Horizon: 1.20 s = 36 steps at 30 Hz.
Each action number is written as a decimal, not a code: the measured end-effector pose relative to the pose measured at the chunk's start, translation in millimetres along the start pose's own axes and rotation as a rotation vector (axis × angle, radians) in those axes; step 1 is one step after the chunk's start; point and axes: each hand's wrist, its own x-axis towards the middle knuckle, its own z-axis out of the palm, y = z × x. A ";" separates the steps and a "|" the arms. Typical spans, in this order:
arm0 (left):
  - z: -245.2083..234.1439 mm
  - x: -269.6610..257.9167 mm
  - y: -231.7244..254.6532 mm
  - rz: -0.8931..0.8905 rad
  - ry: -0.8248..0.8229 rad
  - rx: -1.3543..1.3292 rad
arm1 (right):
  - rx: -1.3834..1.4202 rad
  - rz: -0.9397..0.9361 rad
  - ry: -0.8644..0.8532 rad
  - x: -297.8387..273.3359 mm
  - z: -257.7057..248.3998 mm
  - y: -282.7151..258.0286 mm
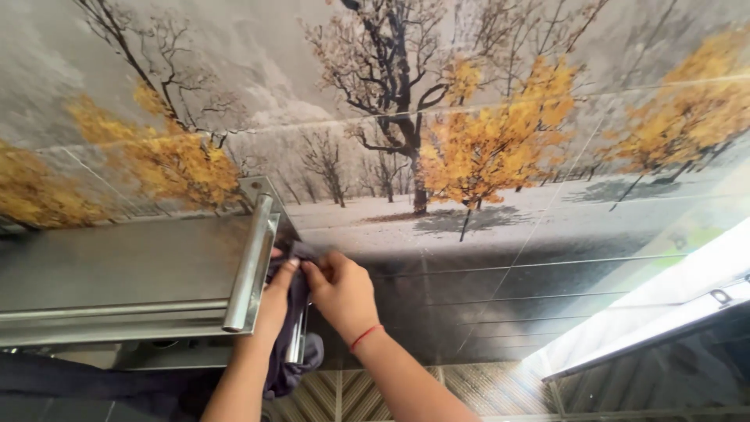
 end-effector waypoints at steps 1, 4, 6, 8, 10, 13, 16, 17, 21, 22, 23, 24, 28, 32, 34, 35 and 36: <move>0.8 5.5 10.0 0.005 -0.001 -0.008 | -0.004 -0.004 0.008 2.3 -6.3 -17.7; 4.9 14.5 30.0 -0.128 -0.050 -0.363 | 0.179 -0.081 0.064 7.5 -17.3 -54.1; 10.0 15.1 33.5 -0.240 0.032 -0.298 | 0.094 -0.123 0.069 12.8 -16.3 -59.8; 9.9 9.8 31.2 -0.161 0.094 -0.151 | 0.060 -0.162 0.051 15.4 -8.9 -40.1; 7.5 3.5 20.1 -0.093 0.160 0.003 | 0.027 -0.198 0.025 12.2 -5.7 -26.9; 2.3 5.5 8.1 -0.109 0.029 -0.051 | -0.008 -0.061 -0.098 7.1 -7.8 -28.9; 1.7 15.2 16.8 -0.086 -0.010 -0.232 | -0.020 -0.187 0.029 6.2 -14.1 -52.7; 7.0 19.4 10.9 -0.133 -0.027 -0.264 | -0.007 -0.245 0.062 7.2 -17.9 -61.7; 16.2 8.9 18.4 -0.070 0.100 -0.214 | -0.138 -0.415 0.112 14.3 -6.8 -39.2; 16.8 8.1 11.7 -0.069 0.104 -0.216 | -0.139 -0.419 0.112 14.6 -5.1 -32.7; 16.5 6.2 4.3 -0.081 0.093 -0.076 | -0.157 -0.377 0.101 13.8 -2.7 -25.9; 16.1 3.7 -3.1 -0.094 0.081 0.065 | -0.175 -0.335 0.090 12.5 -0.3 -18.9; 11.4 10.3 -0.9 -0.034 0.061 0.005 | -0.016 0.203 -0.209 5.1 -19.9 -53.6; 28.5 20.4 -2.8 -0.318 -0.056 -0.497 | 0.023 -0.212 0.027 9.9 -19.2 -75.4; 31.9 18.3 -10.3 -0.518 -0.093 -0.725 | 0.026 -0.145 -0.016 12.9 -13.1 -70.2; 30.1 14.7 -11.2 -0.276 0.029 -0.374 | -0.037 -0.219 -0.001 15.4 -7.4 -54.3; 28.4 10.6 -12.0 -0.039 0.154 -0.022 | -0.100 -0.293 0.013 17.8 -1.9 -38.5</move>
